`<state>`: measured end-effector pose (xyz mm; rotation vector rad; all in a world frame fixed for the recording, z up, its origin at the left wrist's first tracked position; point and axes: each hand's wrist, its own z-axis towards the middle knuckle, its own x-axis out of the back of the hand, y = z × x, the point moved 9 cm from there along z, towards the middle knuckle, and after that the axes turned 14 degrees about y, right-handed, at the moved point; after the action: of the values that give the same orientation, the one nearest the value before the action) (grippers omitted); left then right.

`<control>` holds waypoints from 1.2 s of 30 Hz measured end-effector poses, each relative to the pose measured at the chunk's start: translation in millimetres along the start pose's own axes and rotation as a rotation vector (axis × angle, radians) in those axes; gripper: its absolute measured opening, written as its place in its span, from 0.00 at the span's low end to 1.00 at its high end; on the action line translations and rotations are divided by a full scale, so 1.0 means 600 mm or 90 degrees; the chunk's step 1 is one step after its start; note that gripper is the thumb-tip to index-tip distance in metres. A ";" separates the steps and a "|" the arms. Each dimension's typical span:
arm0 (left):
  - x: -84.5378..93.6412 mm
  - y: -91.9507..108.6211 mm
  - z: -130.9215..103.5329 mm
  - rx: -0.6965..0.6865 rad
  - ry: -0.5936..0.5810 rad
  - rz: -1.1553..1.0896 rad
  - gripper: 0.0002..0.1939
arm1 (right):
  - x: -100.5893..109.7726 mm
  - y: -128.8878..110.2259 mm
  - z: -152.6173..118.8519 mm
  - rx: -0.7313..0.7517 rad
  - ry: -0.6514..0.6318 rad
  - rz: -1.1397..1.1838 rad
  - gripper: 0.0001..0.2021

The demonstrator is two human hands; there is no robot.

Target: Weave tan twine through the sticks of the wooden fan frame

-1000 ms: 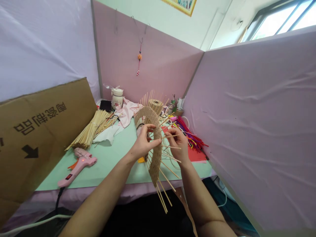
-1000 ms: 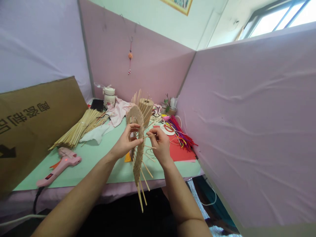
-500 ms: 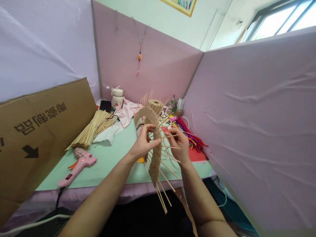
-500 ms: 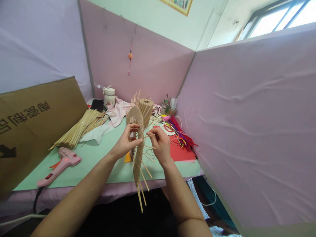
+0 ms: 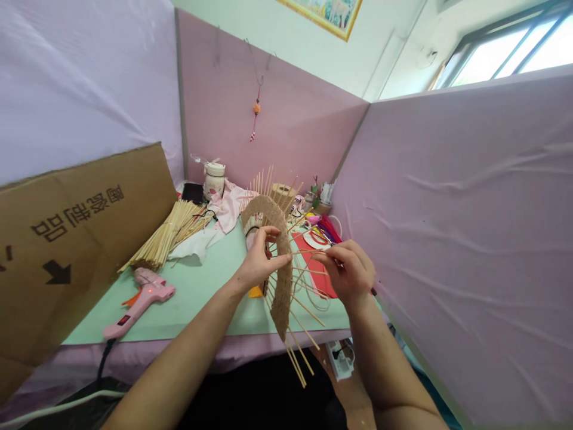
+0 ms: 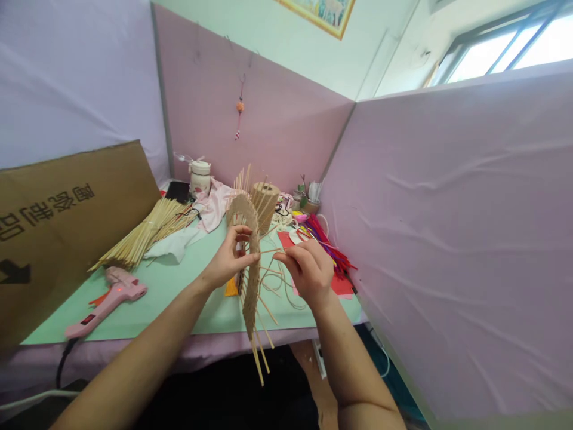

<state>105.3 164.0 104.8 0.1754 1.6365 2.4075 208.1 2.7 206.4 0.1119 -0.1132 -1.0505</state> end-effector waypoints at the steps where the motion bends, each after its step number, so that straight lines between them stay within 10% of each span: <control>1: 0.001 0.000 0.000 0.000 0.002 -0.002 0.26 | 0.000 -0.007 0.010 0.027 -0.026 0.000 0.08; 13: -0.001 -0.003 -0.002 0.000 -0.015 -0.012 0.26 | -0.019 -0.034 0.071 0.084 -0.283 -0.023 0.05; 18: -0.002 -0.004 -0.002 0.003 -0.013 -0.014 0.26 | -0.037 0.026 0.036 -0.104 -0.188 -0.021 0.02; 27: -0.003 0.001 -0.002 -0.022 -0.017 -0.040 0.22 | -0.155 0.119 -0.175 -0.639 -0.022 0.109 0.07; 36: -0.005 -0.005 -0.031 -0.108 -0.116 -0.029 0.36 | -0.184 0.110 -0.212 -0.810 0.029 0.272 0.10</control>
<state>104.2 147.3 95.1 0.3140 1.3380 2.4016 229.0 136.0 85.8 -0.9991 0.5573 -0.5396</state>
